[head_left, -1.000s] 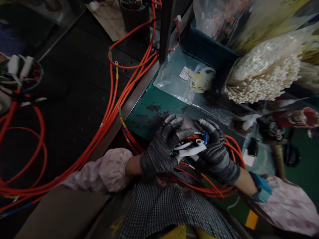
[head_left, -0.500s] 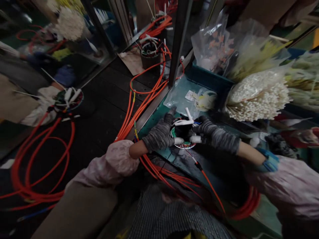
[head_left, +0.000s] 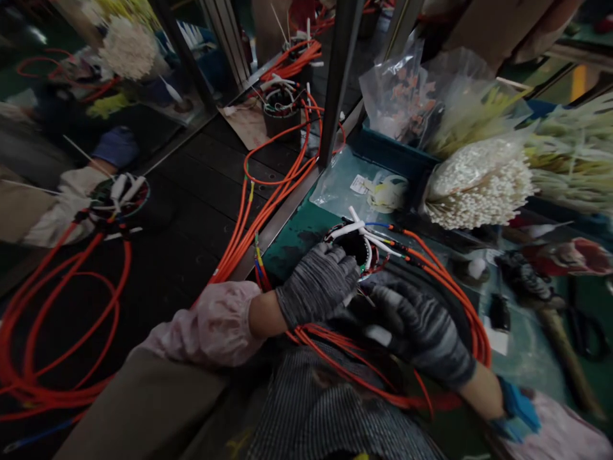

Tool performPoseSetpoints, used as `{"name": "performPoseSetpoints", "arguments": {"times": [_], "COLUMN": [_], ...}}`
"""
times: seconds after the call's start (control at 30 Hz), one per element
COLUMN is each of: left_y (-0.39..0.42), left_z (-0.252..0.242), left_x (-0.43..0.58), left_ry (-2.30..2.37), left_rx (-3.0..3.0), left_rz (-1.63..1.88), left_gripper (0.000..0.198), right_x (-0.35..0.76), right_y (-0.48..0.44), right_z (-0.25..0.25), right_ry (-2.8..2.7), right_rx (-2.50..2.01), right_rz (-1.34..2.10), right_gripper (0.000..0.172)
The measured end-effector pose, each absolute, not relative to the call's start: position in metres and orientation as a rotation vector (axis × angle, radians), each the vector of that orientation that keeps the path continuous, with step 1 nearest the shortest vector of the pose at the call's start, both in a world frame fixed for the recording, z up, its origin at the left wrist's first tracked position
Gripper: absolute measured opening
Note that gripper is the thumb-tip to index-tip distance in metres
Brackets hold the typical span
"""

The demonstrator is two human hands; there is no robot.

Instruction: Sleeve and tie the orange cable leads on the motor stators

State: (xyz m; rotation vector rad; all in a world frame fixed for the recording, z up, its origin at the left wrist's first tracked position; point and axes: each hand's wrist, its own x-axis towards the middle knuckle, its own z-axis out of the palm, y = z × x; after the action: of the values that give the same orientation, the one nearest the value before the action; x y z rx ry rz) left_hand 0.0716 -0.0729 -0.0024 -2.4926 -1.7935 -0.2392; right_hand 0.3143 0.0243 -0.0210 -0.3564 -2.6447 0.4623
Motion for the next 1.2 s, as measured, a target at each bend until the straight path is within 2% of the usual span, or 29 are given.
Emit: {"name": "performPoseSetpoints", "arguments": {"times": [0.07, 0.13, 0.2, 0.27, 0.33, 0.47, 0.57, 0.7, 0.87, 1.03, 1.2], "left_y": [-0.076, -0.076, -0.074, -0.071, -0.07, -0.069, -0.07, -0.071, -0.069, -0.069, -0.076], "left_z": [-0.009, -0.016, -0.025, -0.033, -0.04, -0.047, -0.048, -0.047, -0.043, -0.044, -0.053], "left_x": [0.068, 0.065, 0.064, 0.065, 0.066, 0.065, 0.061, 0.061, 0.074, 0.075, 0.066], "left_ry": [-1.778, -1.774, -1.746, -1.705, -1.68, -1.679, -1.659, -1.57, -1.666, -1.671, -1.432], "left_rx": [-2.491, -2.474, -2.451, -2.412, -2.368, -2.274, -2.283, -2.26, -2.147, -2.126, -2.2], "left_rz": [-0.292, -0.339, -0.401, -0.496, -0.597, -0.746, -0.792, -0.868, -0.93, -1.026, -0.954], "left_gripper": [0.033, 0.04, 0.04, 0.033, 0.025, 0.023, 0.018, 0.027, 0.01, 0.007, 0.019], "right_x": [0.325, 0.329, 0.324, 0.314, 0.302, 0.284, 0.28, 0.277, 0.273, 0.273, 0.275], "right_y": [0.022, 0.028, 0.035, 0.039, 0.039, 0.034, 0.034, 0.035, 0.031, 0.028, 0.026], "right_z": [-0.024, -0.026, -0.028, -0.027, -0.023, -0.011, -0.007, -0.011, -0.018, -0.022, -0.028], "right_ry": [-2.701, -2.71, -2.705, -2.7, -2.69, -2.59, -2.571, -2.56, -2.58, -2.613, -2.619], "right_rx": [-0.437, -0.568, -0.675, -0.708, -0.754, -0.996, -1.008, -1.053, -1.035, -0.933, -1.018], "right_rz": [0.502, 0.576, 0.664, 0.723, 0.765, 0.868, 0.838, 0.866, 0.641, 0.544, 0.692], "right_gripper": [0.027, 0.025, 0.028, 0.033, 0.04, 0.057, 0.059, 0.061, 0.069, 0.064, 0.05]}}
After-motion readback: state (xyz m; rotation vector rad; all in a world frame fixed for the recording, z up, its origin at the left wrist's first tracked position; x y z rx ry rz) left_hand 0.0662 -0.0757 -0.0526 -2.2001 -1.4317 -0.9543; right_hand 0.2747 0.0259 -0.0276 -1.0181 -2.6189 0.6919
